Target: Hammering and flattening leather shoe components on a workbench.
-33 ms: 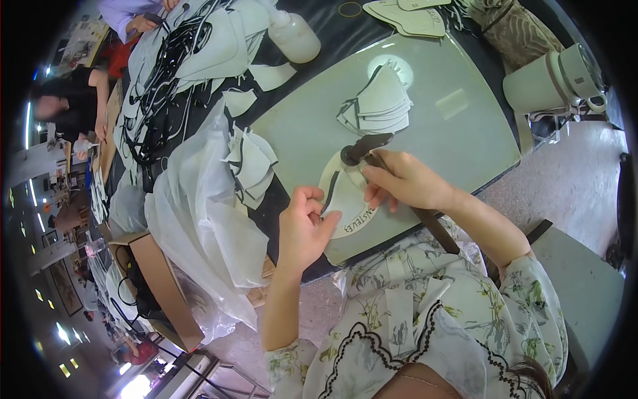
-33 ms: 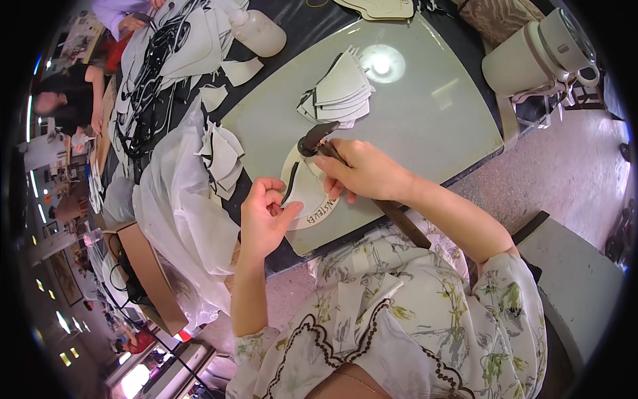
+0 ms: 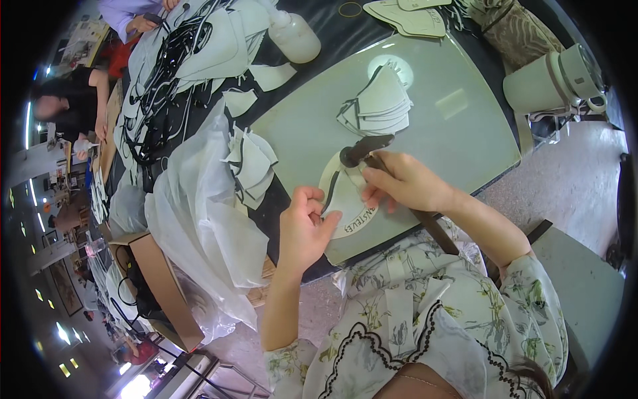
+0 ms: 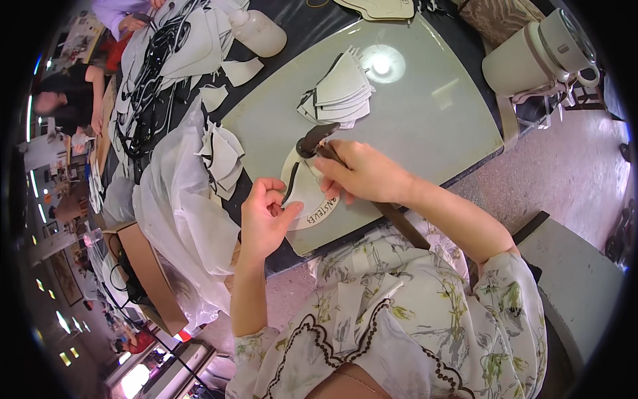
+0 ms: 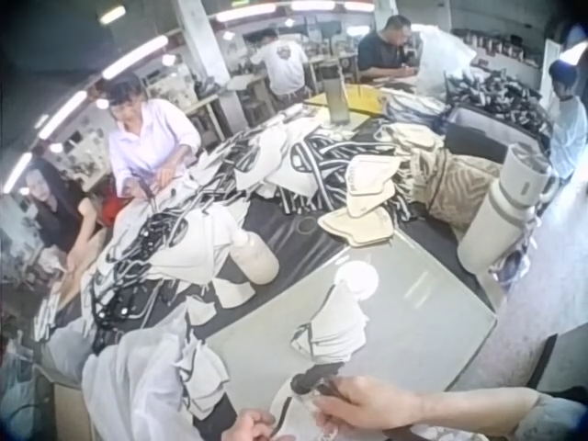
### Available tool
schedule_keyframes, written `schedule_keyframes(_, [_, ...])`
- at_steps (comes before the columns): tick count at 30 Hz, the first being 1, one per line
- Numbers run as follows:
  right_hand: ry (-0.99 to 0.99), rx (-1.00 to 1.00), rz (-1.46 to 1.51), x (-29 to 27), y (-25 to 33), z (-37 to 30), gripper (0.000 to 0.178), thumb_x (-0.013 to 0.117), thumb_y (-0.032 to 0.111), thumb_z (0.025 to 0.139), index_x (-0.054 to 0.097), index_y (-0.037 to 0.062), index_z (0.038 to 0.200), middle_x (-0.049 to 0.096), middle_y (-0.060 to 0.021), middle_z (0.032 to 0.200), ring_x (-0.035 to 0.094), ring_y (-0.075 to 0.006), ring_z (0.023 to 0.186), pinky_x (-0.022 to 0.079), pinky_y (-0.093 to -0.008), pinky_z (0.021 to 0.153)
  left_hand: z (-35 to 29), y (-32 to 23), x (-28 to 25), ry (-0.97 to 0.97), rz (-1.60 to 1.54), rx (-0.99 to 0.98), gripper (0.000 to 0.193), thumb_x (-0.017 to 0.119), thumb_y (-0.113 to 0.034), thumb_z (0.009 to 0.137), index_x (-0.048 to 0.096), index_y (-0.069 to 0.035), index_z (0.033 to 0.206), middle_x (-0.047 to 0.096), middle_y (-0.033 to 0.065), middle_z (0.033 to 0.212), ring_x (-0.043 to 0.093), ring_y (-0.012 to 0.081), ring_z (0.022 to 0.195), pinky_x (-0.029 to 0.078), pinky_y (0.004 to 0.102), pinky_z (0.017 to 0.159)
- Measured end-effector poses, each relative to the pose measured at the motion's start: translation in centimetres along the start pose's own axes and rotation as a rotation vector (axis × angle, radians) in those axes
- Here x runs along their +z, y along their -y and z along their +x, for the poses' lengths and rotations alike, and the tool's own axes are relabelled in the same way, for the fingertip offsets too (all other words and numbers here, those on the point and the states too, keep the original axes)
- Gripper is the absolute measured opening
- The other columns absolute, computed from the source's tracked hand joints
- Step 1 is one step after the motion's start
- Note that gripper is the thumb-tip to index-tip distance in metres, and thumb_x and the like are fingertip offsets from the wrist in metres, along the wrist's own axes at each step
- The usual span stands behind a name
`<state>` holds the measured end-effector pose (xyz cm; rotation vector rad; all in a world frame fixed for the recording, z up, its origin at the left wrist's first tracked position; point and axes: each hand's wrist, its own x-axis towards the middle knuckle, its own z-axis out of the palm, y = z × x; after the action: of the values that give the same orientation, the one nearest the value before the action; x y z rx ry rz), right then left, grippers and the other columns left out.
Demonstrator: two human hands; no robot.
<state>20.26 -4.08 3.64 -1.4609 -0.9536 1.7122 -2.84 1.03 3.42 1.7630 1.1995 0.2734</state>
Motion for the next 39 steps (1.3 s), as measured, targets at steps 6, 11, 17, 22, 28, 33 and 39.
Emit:
schedule_keyframes(6, [0.125, -0.105, -0.124, 1.0, 0.2, 1.2, 0.034, 0.05, 0.024, 0.102, 0.052, -0.007, 0.116, 0.07, -0.0137, 0.093, 0.07, -0.0173, 0.072, 0.057, -0.0297, 0.061, -0.4, -1.3, 0.4, -0.083, 0.271, 0.098, 0.032, 0.076, -0.003, 0.078, 0.054, 0.003, 0.101, 0.061, 0.0003, 0.07, 0.051, 0.0043, 0.06, 0.044, 0.0198, 0.057])
schedule_keyframes(11, [0.118, -0.053, -0.107, 1.3, 0.7, 1.3, 0.035, 0.05, 0.024, 0.102, 0.052, -0.0082, 0.117, 0.07, -0.0153, 0.094, 0.072, -0.0189, 0.079, 0.059, -0.0299, 0.062, -0.5, 1.1, -0.9, -0.049, -0.247, -0.111, 0.032, 0.075, -0.007, 0.08, 0.055, 0.005, 0.102, 0.069, 0.009, 0.074, 0.063, 0.0102, 0.065, 0.051, 0.0251, 0.063])
schedule_keyframes(17, [0.112, -0.065, -0.146, 1.4, 0.9, 1.3, 0.034, 0.051, 0.023, 0.102, 0.053, -0.0083, 0.115, 0.071, -0.0148, 0.092, 0.072, -0.0186, 0.078, 0.058, -0.03, 0.063, -0.4, 0.2, -0.8, -0.055, -0.024, -0.036, 0.029, 0.073, -0.007, 0.08, 0.054, 0.003, 0.1, 0.068, 0.0102, 0.071, 0.066, 0.0176, 0.061, 0.052, 0.0278, 0.061])
schedule_keyframes(22, [0.13, -0.056, -0.196, 1.1, 1.1, 1.4, 0.029, 0.049, 0.02, 0.102, 0.057, -0.0077, 0.106, 0.071, -0.0127, 0.093, 0.071, -0.0165, 0.079, 0.058, -0.0282, 0.064, -0.7, -1.8, -0.6, 0.0, 0.321, -0.021, 0.035, 0.075, -0.009, 0.077, 0.056, 0.0, 0.105, 0.069, 0.0117, 0.091, 0.068, 0.0265, 0.083, 0.053, 0.035, 0.074])
schedule_keyframes(28, [0.143, -0.013, -0.002, 0.8, 0.8, 1.9, 0.034, 0.05, 0.025, 0.102, 0.053, -0.0059, 0.116, 0.069, -0.0112, 0.086, 0.07, -0.0171, 0.071, 0.057, -0.0298, 0.061, -3.9, 1.2, 3.8, -0.075, 0.625, 0.584, 0.059, 0.071, -0.021, 0.082, 0.051, -0.003, 0.136, 0.056, 0.0138, 0.134, 0.053, 0.0312, 0.125, 0.043, 0.0441, 0.102])
schedule_keyframes(33, [0.138, -0.044, -0.483, -2.2, 5.1, 0.8, 0.033, 0.049, 0.031, 0.101, 0.056, -0.0006, 0.105, 0.065, -0.0106, 0.072, 0.067, -0.0215, 0.063, 0.053, -0.0364, 0.056, -4.5, 2.2, 3.5, 0.053, 0.563, 0.559, 0.065, 0.07, -0.028, 0.082, 0.05, -0.005, 0.139, 0.045, 0.0104, 0.148, 0.04, 0.0277, 0.139, 0.032, 0.047, 0.113])
schedule_keyframes(39, [0.077, -0.357, -1.07, -1.7, 5.3, 0.2, 0.038, 0.052, 0.036, 0.099, 0.056, -0.0008, 0.09, 0.064, -0.0199, 0.069, 0.065, -0.0397, 0.068, 0.051, -0.0479, 0.061, -3.8, 2.5, 2.7, 0.057, 0.582, 0.595, 0.062, 0.069, -0.03, 0.084, 0.05, -0.011, 0.14, 0.045, 0.005, 0.15, 0.039, 0.0253, 0.141, 0.027, 0.0463, 0.116])
